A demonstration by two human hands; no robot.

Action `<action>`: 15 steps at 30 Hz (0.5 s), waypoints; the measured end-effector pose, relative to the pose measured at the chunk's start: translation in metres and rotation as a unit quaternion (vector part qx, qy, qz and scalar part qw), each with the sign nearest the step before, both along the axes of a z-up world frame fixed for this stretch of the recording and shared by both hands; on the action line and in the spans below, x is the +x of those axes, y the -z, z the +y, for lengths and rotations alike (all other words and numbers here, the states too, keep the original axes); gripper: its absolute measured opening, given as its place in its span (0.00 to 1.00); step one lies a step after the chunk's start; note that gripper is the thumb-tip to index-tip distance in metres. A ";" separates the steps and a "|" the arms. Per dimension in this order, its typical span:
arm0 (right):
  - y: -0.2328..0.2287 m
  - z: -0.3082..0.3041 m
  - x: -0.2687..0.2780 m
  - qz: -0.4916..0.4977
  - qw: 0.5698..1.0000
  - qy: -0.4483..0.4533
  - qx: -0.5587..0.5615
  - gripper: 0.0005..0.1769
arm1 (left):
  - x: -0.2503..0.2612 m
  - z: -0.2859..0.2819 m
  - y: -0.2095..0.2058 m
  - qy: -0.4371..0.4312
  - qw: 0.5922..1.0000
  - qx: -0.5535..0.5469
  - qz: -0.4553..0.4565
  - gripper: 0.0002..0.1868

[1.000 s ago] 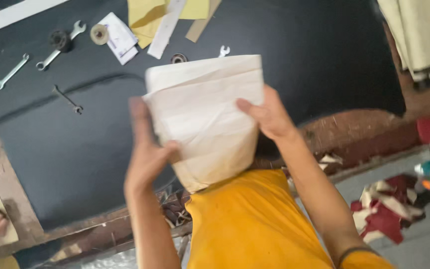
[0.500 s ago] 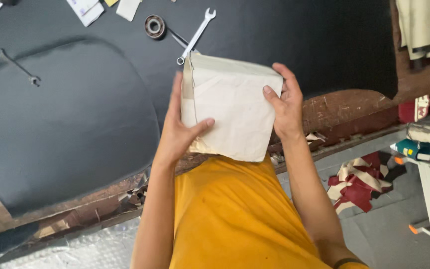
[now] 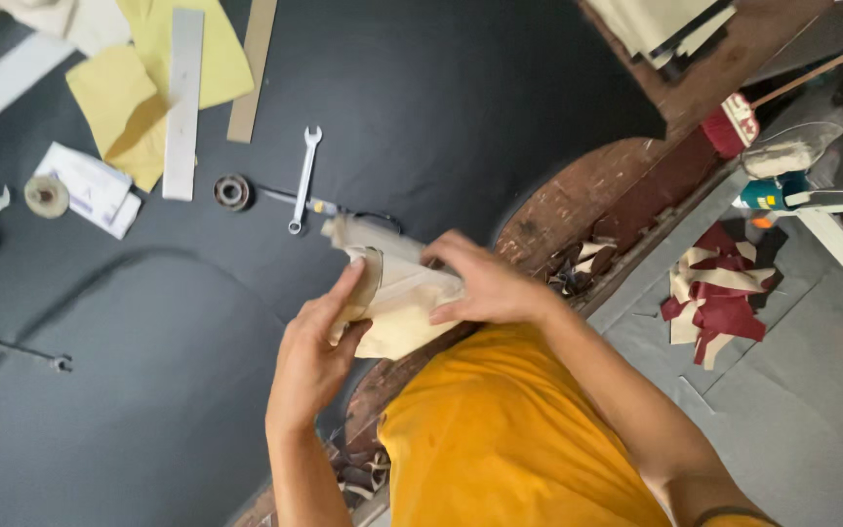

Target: The person cuts a piece of black fabric around a white template using shears, then handles a separate piece of padded material.

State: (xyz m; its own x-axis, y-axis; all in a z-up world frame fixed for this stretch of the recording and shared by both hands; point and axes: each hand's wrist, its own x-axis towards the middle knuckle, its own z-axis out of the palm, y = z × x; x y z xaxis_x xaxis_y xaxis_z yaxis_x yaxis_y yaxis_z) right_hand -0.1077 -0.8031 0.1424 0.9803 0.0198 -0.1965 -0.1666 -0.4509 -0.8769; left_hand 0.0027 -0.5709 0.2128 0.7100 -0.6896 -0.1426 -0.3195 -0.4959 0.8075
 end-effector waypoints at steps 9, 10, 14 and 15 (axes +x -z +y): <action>0.034 -0.066 0.024 0.046 0.929 0.146 0.337 0.32 | 0.041 -0.052 0.011 -0.170 0.960 -0.113 -0.193 0.50; 0.038 -0.083 0.025 0.042 0.931 0.135 0.336 0.32 | 0.035 -0.064 0.025 -0.172 0.974 -0.147 -0.021 0.54; 0.055 -0.156 0.055 0.021 0.937 0.130 0.325 0.40 | 0.007 -0.153 0.099 -0.230 0.910 -0.187 0.291 0.40; 0.060 -0.170 0.055 0.060 0.931 0.118 0.341 0.42 | -0.002 -0.170 0.115 -0.289 0.872 -0.172 0.354 0.33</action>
State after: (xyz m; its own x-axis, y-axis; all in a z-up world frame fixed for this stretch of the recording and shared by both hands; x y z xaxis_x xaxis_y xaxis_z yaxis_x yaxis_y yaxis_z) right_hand -0.0531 -0.9733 0.0819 0.9449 -0.0341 -0.3255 -0.3054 0.2654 -0.9145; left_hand 0.0012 -0.7406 0.0977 0.7711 -0.3339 -0.5421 0.5438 -0.0972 0.8335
